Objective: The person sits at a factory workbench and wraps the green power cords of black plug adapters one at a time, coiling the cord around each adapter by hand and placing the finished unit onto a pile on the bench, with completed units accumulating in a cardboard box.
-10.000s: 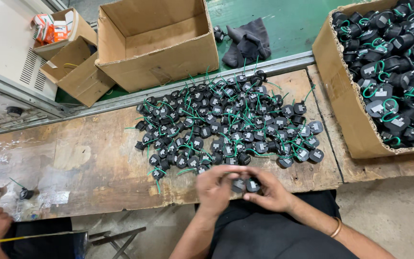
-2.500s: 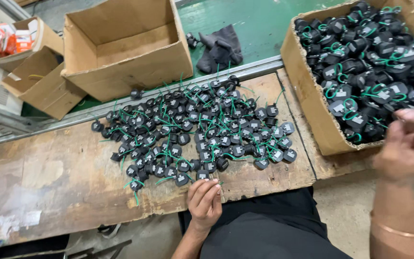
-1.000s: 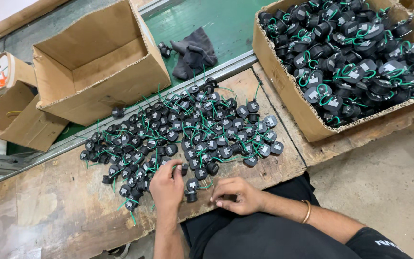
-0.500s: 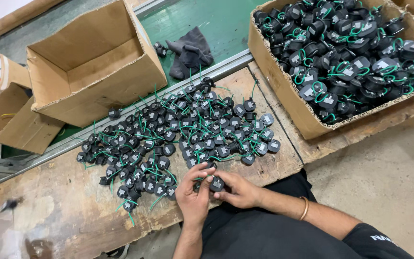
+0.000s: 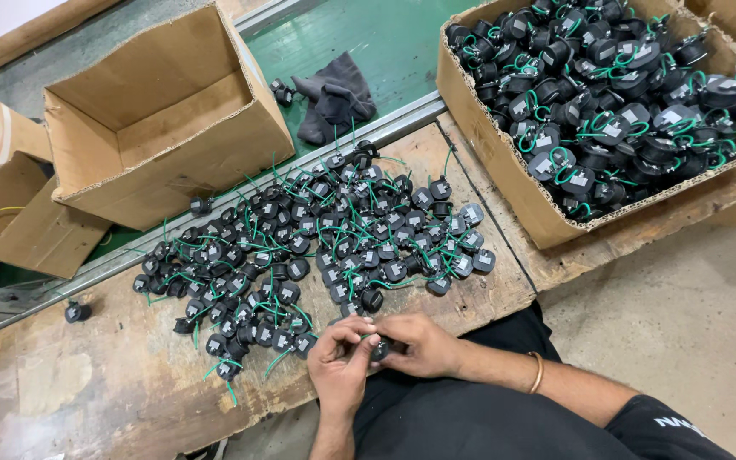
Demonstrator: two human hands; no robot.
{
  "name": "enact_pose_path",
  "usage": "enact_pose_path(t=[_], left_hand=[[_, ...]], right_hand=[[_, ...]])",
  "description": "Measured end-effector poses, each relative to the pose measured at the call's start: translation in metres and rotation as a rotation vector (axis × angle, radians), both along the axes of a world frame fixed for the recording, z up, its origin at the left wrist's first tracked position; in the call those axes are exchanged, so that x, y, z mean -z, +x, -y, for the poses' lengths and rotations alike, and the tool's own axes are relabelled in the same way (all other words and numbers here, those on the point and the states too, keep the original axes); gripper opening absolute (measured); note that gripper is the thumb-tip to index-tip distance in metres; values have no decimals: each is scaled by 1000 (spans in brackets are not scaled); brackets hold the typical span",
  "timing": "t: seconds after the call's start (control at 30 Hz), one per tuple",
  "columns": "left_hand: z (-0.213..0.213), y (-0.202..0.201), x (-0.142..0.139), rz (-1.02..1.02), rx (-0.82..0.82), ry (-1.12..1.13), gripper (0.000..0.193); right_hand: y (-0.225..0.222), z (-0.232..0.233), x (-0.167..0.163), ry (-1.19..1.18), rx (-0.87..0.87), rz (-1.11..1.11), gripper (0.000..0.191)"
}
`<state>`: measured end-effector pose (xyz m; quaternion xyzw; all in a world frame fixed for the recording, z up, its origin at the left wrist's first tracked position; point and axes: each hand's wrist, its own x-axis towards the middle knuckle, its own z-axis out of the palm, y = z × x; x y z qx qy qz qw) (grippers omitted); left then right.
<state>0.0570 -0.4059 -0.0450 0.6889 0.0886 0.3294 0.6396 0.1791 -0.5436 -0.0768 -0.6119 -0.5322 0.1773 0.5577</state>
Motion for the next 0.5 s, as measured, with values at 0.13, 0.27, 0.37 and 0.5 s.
enact_pose_path(t=[0.13, 0.27, 0.37, 0.5], left_hand=[[1, -8, 3, 4, -91, 215, 19], [-9, -21, -17, -36, -186, 422, 24], [-13, -23, -30, -185, -248, 765, 29], [-10, -22, -30, -311, -254, 1019, 30]], right_hand=[[0, 2, -14, 75, -16, 4, 35], [2, 0, -20, 241, -20, -10, 33], [3, 0, -20, 195, 65, -42, 35], [1, -3, -20, 165, 160, -22, 38]])
